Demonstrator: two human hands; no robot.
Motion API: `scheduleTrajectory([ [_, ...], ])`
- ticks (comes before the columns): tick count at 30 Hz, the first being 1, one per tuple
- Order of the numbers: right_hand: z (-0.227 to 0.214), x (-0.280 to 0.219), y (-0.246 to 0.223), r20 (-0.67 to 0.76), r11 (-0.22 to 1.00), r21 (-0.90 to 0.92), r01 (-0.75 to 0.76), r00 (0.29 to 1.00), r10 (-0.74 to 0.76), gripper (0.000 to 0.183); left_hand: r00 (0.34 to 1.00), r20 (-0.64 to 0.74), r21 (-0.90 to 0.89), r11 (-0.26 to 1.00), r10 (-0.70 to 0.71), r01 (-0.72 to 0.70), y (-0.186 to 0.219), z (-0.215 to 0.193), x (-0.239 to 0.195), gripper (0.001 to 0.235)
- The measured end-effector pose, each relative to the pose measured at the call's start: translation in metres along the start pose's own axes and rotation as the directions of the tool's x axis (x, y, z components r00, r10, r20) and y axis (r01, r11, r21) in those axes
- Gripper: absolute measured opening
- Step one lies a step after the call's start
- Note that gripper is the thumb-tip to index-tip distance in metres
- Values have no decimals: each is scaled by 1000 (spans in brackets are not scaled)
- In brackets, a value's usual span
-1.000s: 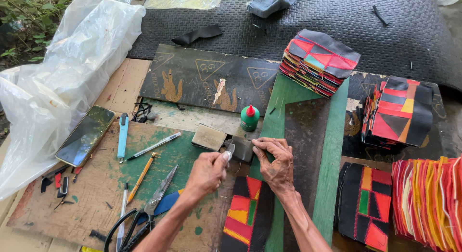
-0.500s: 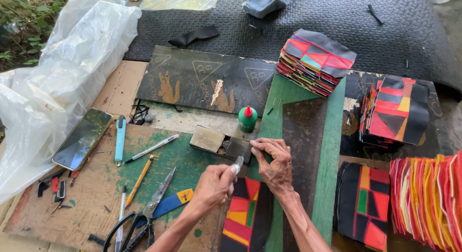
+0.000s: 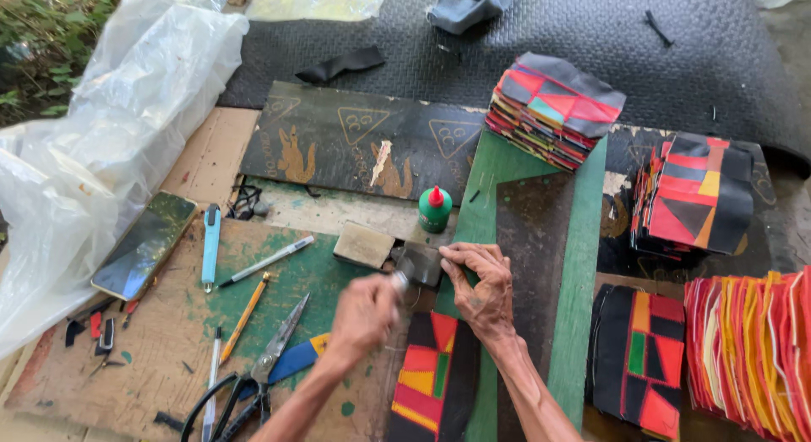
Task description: The person uses a metal ruler and a utility knife to cut a small piece of colorful patterned fabric on a green workbench. They align the ruler, score the fabric, and then trim the edges with scissors. The cut piece is placed on a stack of similar finished pieces.
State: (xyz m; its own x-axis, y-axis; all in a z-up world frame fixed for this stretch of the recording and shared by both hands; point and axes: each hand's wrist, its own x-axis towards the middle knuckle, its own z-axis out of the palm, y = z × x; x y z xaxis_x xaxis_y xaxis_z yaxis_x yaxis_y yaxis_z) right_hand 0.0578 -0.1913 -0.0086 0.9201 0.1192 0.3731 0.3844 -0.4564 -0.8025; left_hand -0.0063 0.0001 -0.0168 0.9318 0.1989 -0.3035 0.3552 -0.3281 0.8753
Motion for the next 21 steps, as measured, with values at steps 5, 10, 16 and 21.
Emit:
scheduleTrajectory([
  [5,-1,5,-1,6,1000,1,9,1000,-9,18,980,-112,179,973,165,-143,5,4,1,28],
  [10,-1,-1,0,7,1000,-9,4,1000,-4,17,974,-143,169,974,176,-151,12,5,-7,30],
  [16,-1,-2,0,8,1000,-3,-4,1000,4,16,986,-128,181,980,106,-82,33,2,-14,41],
  [21,-1,-6,1,18,1000,6,-1,1000,1,15,995,-99,114,993,2,9,43,-2,-21,48],
])
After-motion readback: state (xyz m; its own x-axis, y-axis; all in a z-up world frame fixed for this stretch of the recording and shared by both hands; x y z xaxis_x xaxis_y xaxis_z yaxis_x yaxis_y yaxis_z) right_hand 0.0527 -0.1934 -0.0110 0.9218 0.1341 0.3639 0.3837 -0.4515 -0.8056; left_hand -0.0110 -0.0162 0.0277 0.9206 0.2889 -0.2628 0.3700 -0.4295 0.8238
